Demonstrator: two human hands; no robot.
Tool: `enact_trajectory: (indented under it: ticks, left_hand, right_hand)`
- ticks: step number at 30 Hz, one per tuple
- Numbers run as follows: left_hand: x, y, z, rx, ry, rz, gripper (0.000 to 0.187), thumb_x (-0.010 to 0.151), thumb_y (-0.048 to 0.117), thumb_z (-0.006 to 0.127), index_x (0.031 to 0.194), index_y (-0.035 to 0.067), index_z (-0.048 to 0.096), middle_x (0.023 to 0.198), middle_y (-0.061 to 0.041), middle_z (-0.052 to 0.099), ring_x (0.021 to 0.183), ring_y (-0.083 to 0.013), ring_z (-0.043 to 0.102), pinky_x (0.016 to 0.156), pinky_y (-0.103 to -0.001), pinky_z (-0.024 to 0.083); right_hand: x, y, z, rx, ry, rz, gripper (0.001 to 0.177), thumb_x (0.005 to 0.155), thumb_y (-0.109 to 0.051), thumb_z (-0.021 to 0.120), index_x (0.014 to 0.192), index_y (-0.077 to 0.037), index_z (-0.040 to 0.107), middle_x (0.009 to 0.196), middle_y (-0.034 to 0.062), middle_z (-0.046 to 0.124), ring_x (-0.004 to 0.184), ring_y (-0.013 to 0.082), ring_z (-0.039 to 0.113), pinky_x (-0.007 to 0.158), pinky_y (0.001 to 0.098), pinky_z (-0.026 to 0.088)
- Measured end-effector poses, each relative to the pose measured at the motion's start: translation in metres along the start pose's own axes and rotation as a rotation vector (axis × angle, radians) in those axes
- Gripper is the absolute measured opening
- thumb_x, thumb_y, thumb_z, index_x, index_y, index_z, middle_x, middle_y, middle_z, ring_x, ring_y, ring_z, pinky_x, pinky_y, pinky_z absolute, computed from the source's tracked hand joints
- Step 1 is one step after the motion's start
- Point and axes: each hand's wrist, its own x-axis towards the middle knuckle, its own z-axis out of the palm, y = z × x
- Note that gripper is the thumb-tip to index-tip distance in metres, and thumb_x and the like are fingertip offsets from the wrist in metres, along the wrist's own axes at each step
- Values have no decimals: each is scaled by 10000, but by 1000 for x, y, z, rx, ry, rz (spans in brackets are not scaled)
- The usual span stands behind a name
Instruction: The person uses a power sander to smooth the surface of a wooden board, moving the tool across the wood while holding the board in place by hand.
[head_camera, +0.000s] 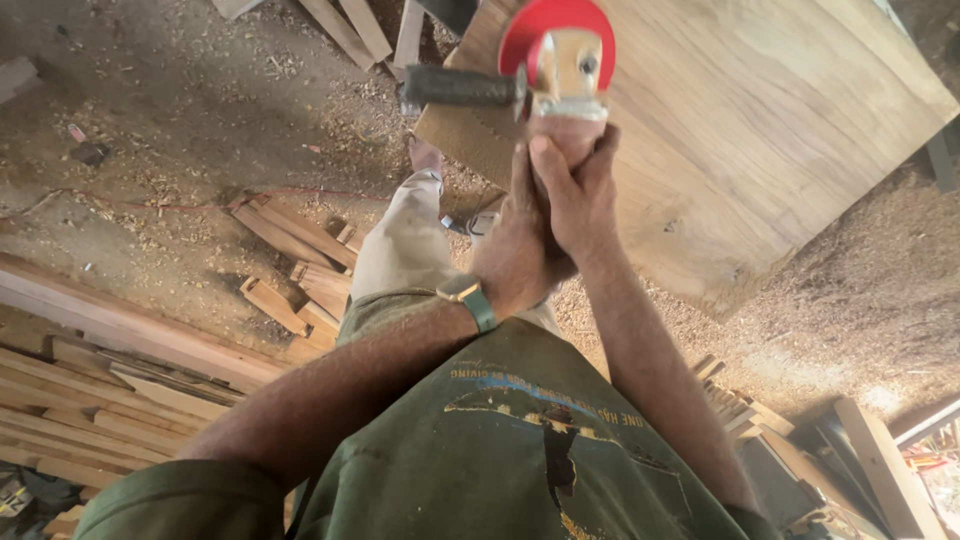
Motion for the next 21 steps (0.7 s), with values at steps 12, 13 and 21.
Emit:
enact_trajectory:
  ticks: [12,13,21]
  left_hand:
    - [-7,-17,10,-77,50,-13,1331,798,124,874,1481,-33,-257,1490,-361,358,1343,-424,504,1097,-516,515]
    - [-12,-19,15,-10,28,-58,1345,773,145,895,1455,-45,-248,1459,-374,345,1314,-440,488,1071,-515,519]
    - [-27,-4,39,-126,-144,49,1269,838,219,811,1498,-127,-216,1458,-407,401,1298,-467,563,1018,-490,573]
  right_hand:
    - [7,-19,14,162,-188,53,825,967,-447,646,1443,23,164,1199,311,667,999,361,796,812,421,664]
    - [-1,-15,11,135,-172,52,804,983,-445,643,1450,25,187,1209,307,671,1013,354,794,824,418,677]
    - [-45,38,-18,205,97,68,799,988,-435,671,1455,38,227,1317,274,593,1149,313,687,920,387,624]
